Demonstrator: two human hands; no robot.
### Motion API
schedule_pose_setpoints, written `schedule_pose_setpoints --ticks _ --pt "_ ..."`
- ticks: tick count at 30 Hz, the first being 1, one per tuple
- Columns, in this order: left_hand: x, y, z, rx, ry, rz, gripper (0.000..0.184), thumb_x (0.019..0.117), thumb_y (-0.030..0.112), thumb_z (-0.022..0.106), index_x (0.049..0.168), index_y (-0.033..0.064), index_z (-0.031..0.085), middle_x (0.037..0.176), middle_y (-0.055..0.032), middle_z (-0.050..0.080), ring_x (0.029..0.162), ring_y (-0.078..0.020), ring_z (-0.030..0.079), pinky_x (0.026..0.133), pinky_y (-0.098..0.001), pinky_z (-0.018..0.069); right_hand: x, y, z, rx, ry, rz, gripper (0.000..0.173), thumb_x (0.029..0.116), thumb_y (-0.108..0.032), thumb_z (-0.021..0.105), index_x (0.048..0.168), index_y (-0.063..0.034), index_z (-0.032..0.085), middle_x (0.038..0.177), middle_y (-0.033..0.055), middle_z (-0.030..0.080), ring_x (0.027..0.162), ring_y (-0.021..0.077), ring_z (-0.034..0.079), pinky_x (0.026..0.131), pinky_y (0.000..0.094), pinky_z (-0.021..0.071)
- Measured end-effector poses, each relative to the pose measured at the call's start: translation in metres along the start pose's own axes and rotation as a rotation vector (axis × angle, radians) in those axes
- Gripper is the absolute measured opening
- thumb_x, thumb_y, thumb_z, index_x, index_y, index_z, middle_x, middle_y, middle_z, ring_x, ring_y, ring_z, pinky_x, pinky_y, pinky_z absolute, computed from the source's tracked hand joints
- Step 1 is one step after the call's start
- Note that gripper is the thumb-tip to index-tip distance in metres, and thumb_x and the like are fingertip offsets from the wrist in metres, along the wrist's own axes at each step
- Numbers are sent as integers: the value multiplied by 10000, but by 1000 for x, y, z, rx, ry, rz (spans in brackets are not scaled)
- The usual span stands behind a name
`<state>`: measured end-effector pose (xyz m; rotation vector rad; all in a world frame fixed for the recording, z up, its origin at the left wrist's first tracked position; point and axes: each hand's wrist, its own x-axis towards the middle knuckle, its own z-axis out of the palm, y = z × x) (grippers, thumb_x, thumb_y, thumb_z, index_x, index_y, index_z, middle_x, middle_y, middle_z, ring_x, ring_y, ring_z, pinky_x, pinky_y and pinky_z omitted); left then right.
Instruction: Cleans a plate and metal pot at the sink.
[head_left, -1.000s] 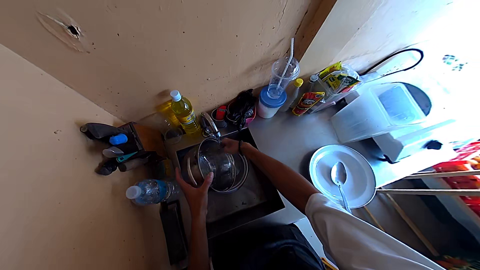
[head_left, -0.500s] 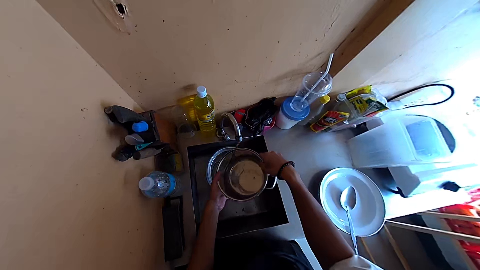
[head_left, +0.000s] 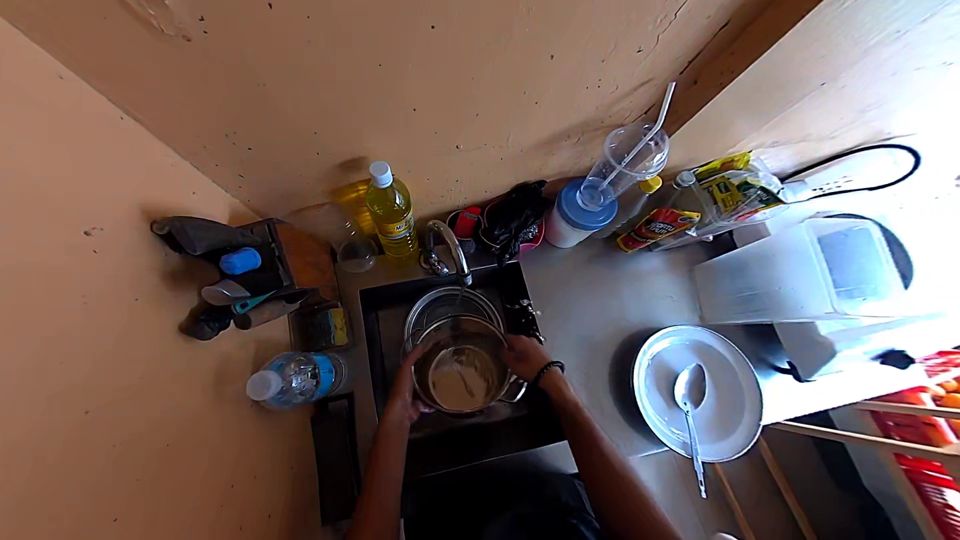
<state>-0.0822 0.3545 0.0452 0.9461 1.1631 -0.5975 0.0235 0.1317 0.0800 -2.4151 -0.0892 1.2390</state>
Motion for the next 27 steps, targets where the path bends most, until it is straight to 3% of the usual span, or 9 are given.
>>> schedule_pose_setpoints --ticks 2,7,11,17,20,22,23,25,27 --pt "5 10 -7 -24 43 52 624 981 669 438 1245 136 626 1072 -192 679 842 -322 670 639 -478 550 14 -4 11 59 -14 -33 364 1078 -253 479 1289 2 630 1146 244 688 1048 387 680 943 588 507" --pt "21 23 14 -69 19 215 589 1011 610 454 1364 157 584 1290 -163 644 1139 -315 641 877 -541 542 21 0 5 109 122 -11 423 1095 -261 420 1435 -49 555 1284 253 659 1223 430 618 1041 627 445" --pt "15 4 16 -91 -61 218 573 1034 564 453 1429 159 542 1368 -146 613 1215 -289 613 941 -516 533 -2 10 7 135 189 19 388 1082 -227 441 1381 -46 610 1303 244 647 1270 412 587 1064 607 437" --pt "39 -15 21 -206 240 506 526 1107 425 373 1518 107 287 1431 -202 482 1239 -305 543 974 -529 499 -31 -20 14 198 329 -35 465 1018 -205 562 1475 -122 569 1294 231 654 1206 385 621 1036 543 477" --pt "55 -29 40 -102 171 600 531 1133 348 268 1572 50 278 1563 -223 380 1401 -311 434 1123 -515 396 -59 -27 21 224 474 -92 517 953 -224 651 1457 -123 590 1229 240 671 1072 358 668 937 494 535" --pt "61 -34 57 -165 -13 516 540 1131 400 214 1535 82 381 1475 -154 511 1322 -242 522 1084 -464 455 -75 -37 33 212 501 -153 532 937 -209 669 1453 -102 589 1247 267 649 999 348 686 883 465 565" --pt "60 -33 68 -257 -99 434 560 1116 461 193 1408 108 516 1266 -106 645 1125 -192 630 935 -420 541 -81 -43 41 200 470 -169 543 946 -193 660 1473 -101 566 1292 288 613 995 360 683 880 468 567" --pt "48 -28 82 -403 -274 312 613 1086 535 131 1202 109 556 939 -63 667 815 -151 656 693 -354 564 -91 -57 57 172 372 -182 572 967 -143 633 1522 -97 499 1421 323 497 1020 385 685 893 461 579" --pt "31 -22 83 -486 -445 377 639 1110 450 71 1349 20 480 1058 -110 640 895 -146 634 777 -324 553 -99 -70 70 153 281 -185 606 986 -117 604 1564 -88 423 1498 340 395 1043 403 678 906 451 578"
